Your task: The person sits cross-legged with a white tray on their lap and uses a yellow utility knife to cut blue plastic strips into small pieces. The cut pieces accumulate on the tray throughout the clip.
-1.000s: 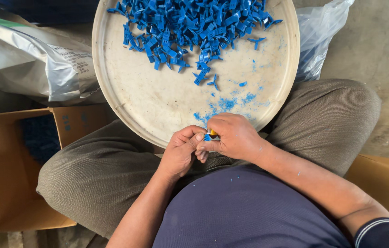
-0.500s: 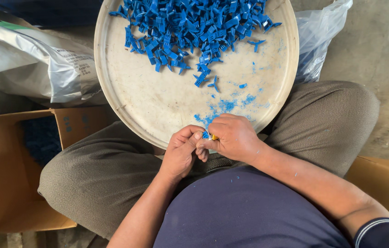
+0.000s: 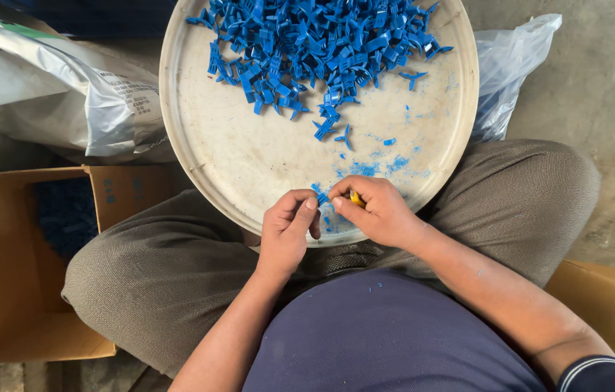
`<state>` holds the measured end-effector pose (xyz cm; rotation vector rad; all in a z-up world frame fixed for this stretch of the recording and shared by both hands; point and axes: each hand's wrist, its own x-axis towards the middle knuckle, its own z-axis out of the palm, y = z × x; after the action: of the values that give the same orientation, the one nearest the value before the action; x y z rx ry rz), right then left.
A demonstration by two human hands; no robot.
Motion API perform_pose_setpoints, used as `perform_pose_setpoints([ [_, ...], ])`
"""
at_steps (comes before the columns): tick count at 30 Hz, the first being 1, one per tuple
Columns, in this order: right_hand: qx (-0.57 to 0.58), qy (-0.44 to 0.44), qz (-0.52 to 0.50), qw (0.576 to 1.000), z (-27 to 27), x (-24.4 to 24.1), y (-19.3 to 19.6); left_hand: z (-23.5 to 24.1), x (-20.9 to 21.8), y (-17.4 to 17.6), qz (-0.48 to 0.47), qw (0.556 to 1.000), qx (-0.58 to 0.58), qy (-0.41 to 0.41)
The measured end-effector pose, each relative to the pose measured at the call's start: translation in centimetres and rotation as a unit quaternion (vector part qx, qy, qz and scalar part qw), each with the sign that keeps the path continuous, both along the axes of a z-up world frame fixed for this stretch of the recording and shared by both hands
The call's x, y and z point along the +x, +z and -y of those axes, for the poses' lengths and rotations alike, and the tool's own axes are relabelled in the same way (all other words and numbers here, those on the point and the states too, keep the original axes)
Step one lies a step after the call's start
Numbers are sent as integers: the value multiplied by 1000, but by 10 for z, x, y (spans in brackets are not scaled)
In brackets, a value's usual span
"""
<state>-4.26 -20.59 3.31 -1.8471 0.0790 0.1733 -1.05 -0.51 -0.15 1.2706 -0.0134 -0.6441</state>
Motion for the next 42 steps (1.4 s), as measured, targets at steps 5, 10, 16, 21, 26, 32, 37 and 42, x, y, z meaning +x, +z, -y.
perform_pose_setpoints([
  [5,29,-15,-28,999,-3,-1,-8,2,0,8,78,995,61,6],
  [10,117,-29,-64,991,1,-5,-25,0,4,13,-71,997,-11,17],
  [16,138,-50,-81,986,0,0,-23,-2,2,6,-71,994,-87,-6],
  [21,-140,14,42,989,-3,2,4,-3,2,2,21,1000,-8,8],
  [26,-285,59,139,946,-10,1,17,-3,0,8,130,988,85,-19],
  [32,-311,74,154,935,-9,-2,16,-2,2,14,149,979,133,-42],
  [37,-308,77,144,937,-11,-3,13,-2,3,16,162,975,140,-51],
  [42,-314,93,117,937,-11,-3,12,-3,2,13,161,978,128,-46],
])
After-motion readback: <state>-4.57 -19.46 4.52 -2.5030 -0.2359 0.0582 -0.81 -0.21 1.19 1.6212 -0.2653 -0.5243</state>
